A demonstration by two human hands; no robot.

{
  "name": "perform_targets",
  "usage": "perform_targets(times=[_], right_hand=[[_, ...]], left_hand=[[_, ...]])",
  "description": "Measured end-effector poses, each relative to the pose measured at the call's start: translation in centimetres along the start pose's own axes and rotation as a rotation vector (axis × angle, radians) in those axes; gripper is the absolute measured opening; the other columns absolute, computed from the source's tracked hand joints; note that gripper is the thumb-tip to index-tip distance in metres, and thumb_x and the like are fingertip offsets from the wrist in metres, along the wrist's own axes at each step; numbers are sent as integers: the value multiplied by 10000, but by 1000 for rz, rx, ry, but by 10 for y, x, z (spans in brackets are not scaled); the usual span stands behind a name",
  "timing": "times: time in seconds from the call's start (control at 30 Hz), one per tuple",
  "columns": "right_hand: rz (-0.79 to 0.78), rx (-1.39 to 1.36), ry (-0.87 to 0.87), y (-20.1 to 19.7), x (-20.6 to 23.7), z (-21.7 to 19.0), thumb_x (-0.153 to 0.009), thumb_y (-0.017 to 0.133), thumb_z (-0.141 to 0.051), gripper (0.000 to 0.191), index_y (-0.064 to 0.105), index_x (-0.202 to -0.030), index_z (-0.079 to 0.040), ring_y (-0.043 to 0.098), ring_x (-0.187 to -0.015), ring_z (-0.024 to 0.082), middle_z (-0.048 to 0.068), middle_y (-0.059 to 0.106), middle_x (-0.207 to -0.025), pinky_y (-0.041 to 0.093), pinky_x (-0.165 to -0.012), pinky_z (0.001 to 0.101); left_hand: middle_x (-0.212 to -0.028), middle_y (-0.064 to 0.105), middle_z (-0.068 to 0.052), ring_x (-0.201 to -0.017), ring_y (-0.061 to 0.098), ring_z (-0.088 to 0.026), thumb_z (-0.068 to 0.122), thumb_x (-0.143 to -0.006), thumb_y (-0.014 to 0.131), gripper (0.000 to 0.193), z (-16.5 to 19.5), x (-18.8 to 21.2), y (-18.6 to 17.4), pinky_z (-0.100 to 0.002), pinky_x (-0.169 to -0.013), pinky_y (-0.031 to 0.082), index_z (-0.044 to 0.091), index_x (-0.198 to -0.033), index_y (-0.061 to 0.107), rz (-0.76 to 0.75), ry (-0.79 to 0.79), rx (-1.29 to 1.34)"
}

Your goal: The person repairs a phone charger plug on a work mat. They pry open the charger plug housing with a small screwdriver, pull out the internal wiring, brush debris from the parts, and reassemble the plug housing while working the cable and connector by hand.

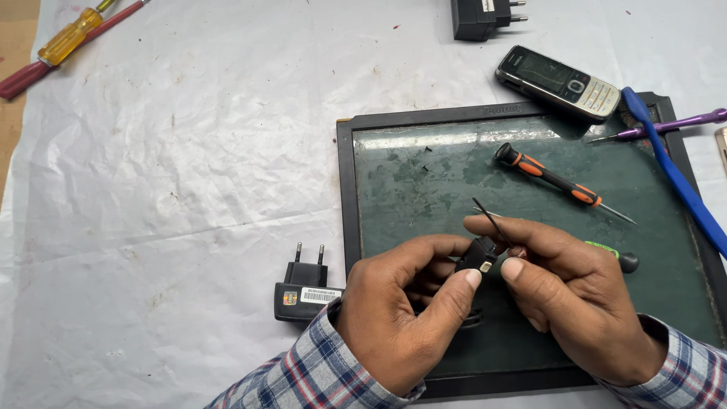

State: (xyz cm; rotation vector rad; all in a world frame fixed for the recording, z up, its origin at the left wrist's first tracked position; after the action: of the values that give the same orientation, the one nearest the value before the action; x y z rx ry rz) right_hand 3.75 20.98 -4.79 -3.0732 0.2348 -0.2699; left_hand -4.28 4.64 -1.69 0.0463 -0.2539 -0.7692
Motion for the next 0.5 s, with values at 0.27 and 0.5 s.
perform_targets(times=[0.27,0.5], right_hand=[[41,19,70,-1,-3,7,-991,573,-106,353,659,-1294,54,524,-530,44,12,586,-726,428,-435,202],[19,8,38,-1,-3,5,-1015,605,-72,330,680,-1304,69,541,-552,58,41,608,-777,438,-449,211]], left_hand=[[-792,746,-37,-695,715,-59,161,-905,708,318,1,1,-2,-204,-620,585,-21,-1166,708,11,-49,-71],[-771,745,-31,-667,695,-44,157,-888,717,300,5,2,-2,-198,-603,576,-4,-1140,725,33,-21,-157]])
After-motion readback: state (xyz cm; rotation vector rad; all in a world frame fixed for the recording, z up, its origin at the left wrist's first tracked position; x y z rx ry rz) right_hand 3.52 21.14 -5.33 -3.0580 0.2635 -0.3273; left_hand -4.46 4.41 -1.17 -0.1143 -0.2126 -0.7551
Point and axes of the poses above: each hand's wrist, its own x-axis away from the middle knuckle, its own y-axis out of the palm, z = x × y, the point moved 8 cm from there along -x, towards the middle knuckle
